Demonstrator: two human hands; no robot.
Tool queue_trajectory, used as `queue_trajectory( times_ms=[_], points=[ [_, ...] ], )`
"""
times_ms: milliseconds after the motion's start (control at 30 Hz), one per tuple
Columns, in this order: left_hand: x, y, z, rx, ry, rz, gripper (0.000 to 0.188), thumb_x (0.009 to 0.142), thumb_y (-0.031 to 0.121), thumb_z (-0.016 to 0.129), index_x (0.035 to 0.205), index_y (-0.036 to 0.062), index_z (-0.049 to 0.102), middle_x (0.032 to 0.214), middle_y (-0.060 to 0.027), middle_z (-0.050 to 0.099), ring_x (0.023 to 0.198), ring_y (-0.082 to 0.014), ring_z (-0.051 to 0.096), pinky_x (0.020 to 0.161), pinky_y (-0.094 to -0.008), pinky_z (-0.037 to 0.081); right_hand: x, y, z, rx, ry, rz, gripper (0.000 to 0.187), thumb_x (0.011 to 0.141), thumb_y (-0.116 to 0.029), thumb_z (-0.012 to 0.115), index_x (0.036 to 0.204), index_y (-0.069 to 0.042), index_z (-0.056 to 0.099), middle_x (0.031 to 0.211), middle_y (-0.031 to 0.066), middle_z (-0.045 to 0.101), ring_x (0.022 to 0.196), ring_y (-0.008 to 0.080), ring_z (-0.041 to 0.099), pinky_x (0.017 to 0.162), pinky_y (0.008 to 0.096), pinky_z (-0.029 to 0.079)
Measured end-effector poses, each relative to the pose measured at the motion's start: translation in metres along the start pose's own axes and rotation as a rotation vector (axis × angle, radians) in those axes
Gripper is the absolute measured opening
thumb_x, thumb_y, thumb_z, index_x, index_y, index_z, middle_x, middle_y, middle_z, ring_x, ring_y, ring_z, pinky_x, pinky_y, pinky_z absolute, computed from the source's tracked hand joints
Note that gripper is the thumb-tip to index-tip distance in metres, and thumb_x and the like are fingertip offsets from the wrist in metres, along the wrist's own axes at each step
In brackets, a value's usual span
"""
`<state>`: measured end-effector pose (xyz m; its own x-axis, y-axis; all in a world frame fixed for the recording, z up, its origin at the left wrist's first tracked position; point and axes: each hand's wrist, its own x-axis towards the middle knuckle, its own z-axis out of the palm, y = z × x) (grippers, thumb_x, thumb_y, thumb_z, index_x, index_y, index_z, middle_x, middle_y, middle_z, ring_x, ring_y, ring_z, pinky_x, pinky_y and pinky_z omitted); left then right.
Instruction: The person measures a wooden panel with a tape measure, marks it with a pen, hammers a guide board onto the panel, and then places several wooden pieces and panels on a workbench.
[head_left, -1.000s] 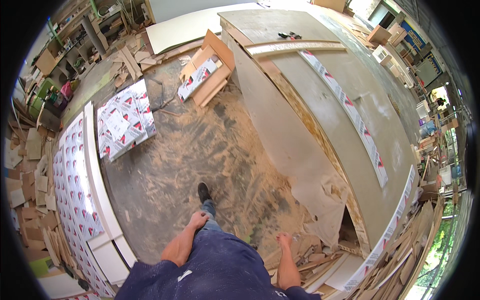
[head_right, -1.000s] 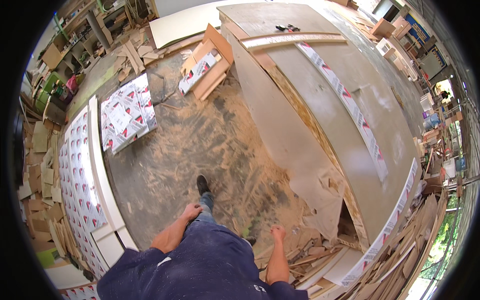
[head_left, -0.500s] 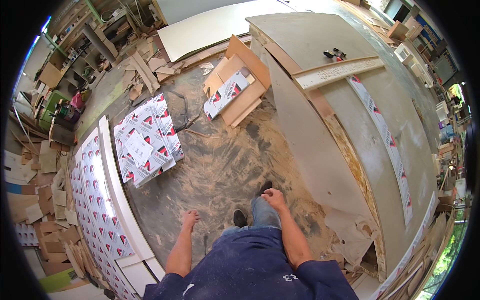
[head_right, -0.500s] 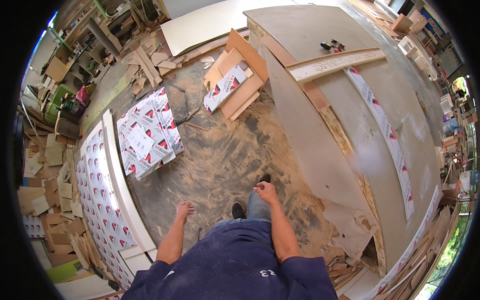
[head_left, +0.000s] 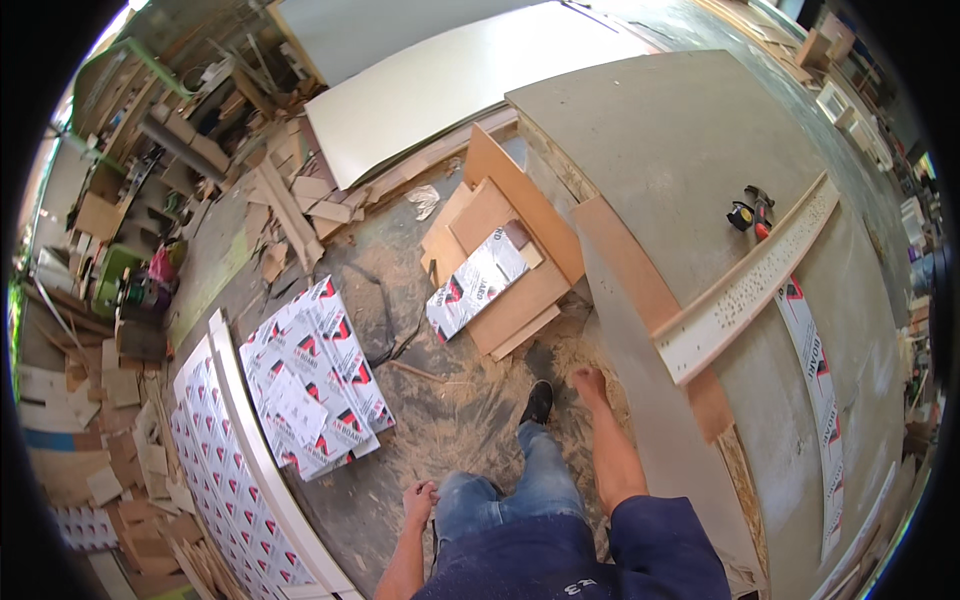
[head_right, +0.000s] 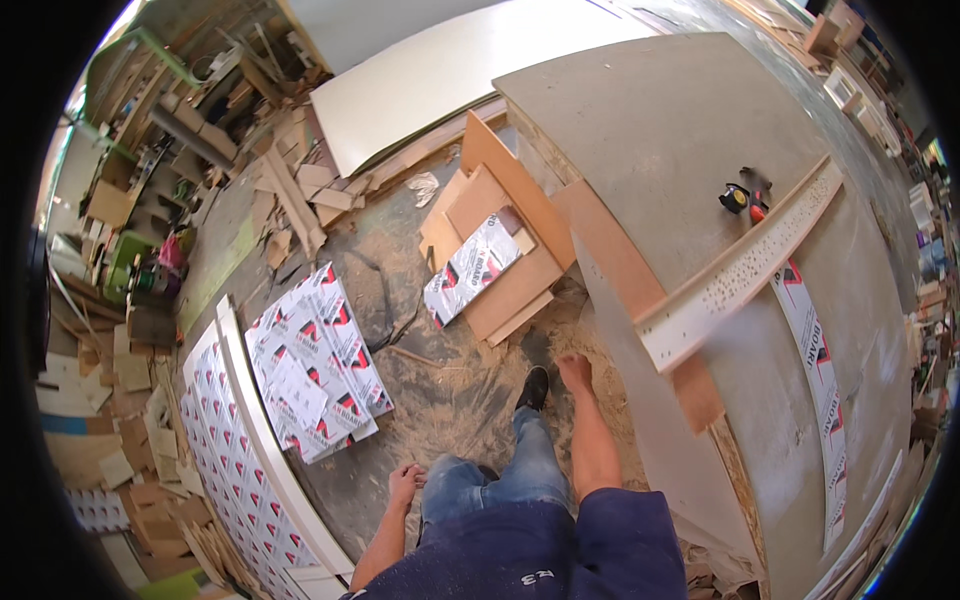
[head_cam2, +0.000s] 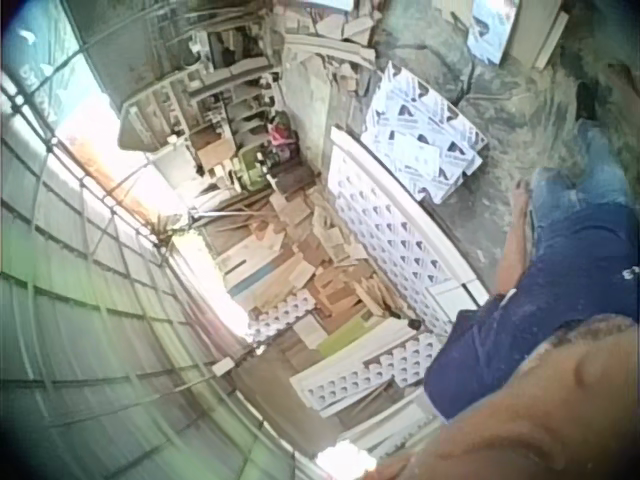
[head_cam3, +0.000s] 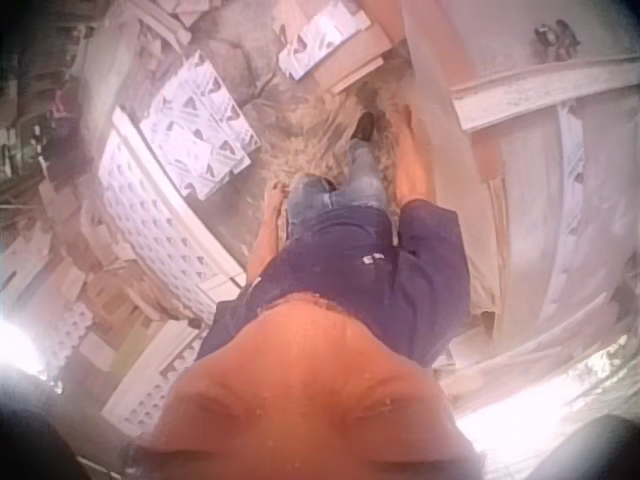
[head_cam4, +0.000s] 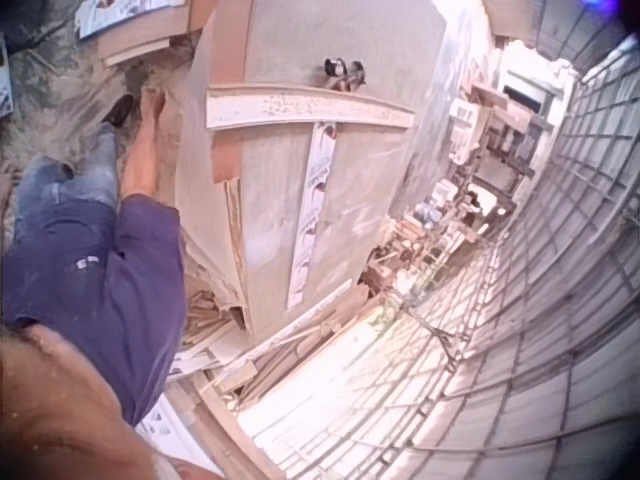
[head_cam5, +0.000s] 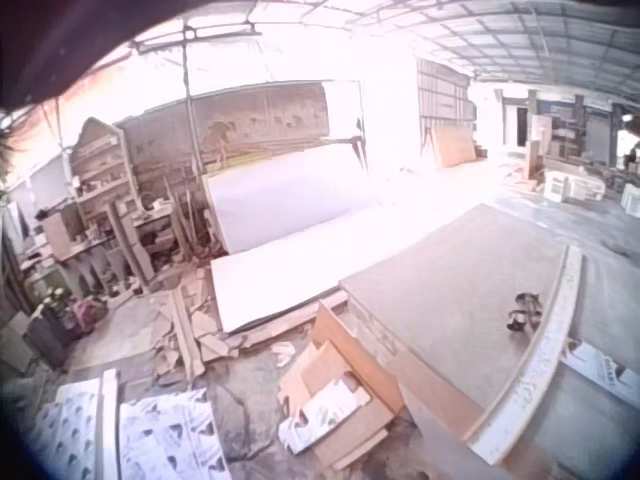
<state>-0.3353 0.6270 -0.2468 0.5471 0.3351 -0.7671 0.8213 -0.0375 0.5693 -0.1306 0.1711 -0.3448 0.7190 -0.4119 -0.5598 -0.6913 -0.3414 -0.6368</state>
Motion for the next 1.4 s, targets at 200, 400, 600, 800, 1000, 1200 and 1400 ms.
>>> queue_trajectory(
  times_ms=[200, 400, 600, 800, 1000, 1200, 1400],
  points=[
    [0.105, 0.136, 0.061, 0.348, -0.108, 0.229, 0.031, 0.094, 0.02, 0.063, 0.114, -0.0028, 0.068, 0.094, -0.0142, 0.072, 0.082, -0.0241, 0.071, 0.073, -0.034, 0.056, 0.126, -0.117, 0.032, 0.132, -0.053, 0.114, 0.044, 0.088, -0.027, 0.068, 0.125, -0.002, 0.064, 0.124, 0.0208, 0.065, 0.112, 0.0355, 0.063, 0.093, 0.0474, 0.051],
    [0.211, 0.29, 0.193, 0.75, -0.526, 0.805, 0.04, 0.092, 0.023, 0.062, 0.125, -0.001, 0.059, 0.114, -0.0227, 0.065, 0.104, -0.0403, 0.064, 0.089, -0.0451, 0.051, 0.237, -0.152, 0.107, -0.17, 0.064, 0.027, 0.062, 0.088, -0.024, 0.069, 0.139, 0.001, 0.048, 0.136, 0.021, 0.052, 0.127, 0.0366, 0.052, 0.105, 0.0474, 0.044],
    [0.308, 0.404, 0.338, 0.725, -0.788, 0.969, 0.04, 0.092, 0.024, 0.064, 0.123, -0.0001, 0.061, 0.111, -0.0215, 0.065, 0.108, -0.0371, 0.062, 0.093, -0.0436, 0.049, 0.332, -0.075, 0.126, 0.555, 0.661, 0.161, 0.066, 0.077, -0.014, 0.078, 0.128, 0.007, 0.043, 0.123, 0.0212, 0.058, 0.117, 0.0331, 0.055, 0.106, 0.04, 0.04],
    [0.398, 0.438, 0.353, 0.72, -0.547, 0.914, 0.046, 0.089, 0.024, 0.066, 0.125, -0.0035, 0.059, 0.122, -0.024, 0.061, 0.119, -0.04, 0.056, 0.104, -0.0449, 0.044, 0.279, -0.097, 0.179, 0.649, 0.667, 0.244, 0.061, 0.071, -0.008, 0.081, 0.122, 0.003, 0.048, 0.116, 0.0147, 0.06, 0.111, 0.0266, 0.057, 0.1, 0.0392, 0.042],
    [0.45, 0.441, 0.348, 0.705, -0.472, 0.469, 0.052, 0.088, 0.026, 0.067, 0.13, -0.0041, 0.058, 0.125, -0.0242, 0.062, 0.116, -0.0339, 0.062, 0.1, -0.0422, 0.049, 0.287, -0.079, 0.164, 1.182, 0.612, 0.336, 0.055, 0.084, -0.026, 0.073, 0.13, -0.006, 0.051, 0.119, 0.008, 0.061, 0.113, 0.0223, 0.058, 0.094, 0.0382, 0.043],
    [0.427, 0.446, 0.362, 0.735, -0.464, 0.743, 0.064, 0.09, 0.032, 0.068, 0.14, -0.0032, 0.049, 0.137, -0.0245, 0.053, 0.129, -0.0372, 0.05, 0.11, -0.0438, 0.039, 0.292, -0.099, 0.17, 0.848, 0.717, 0.476, 0.051, 0.09, -0.044, 0.065, 0.128, -0.01, 0.054, 0.123, 0.0049, 0.06, 0.118, 0.0203, 0.055, 0.096, 0.0342, 0.04],
    [0.404, 0.456, 0.373, 0.333, 0.13, 0.573, 0.106, 0.076, 0.036, 0.086, 0.147, -0.007, 0.02, 0.143, -0.0297, 0.034, 0.134, -0.0418, 0.039, 0.114, -0.0479, 0.031, 0.175, -0.17, 0.215, 1.277, 0.78, 0.457, 0.043, 0.093, -0.05, 0.059, 0.11, -0.01, 0.059, 0.116, 0.006, 0.061, 0.111, 0.0209, 0.056, 0.099, 0.0441, 0.038]
  ],
)
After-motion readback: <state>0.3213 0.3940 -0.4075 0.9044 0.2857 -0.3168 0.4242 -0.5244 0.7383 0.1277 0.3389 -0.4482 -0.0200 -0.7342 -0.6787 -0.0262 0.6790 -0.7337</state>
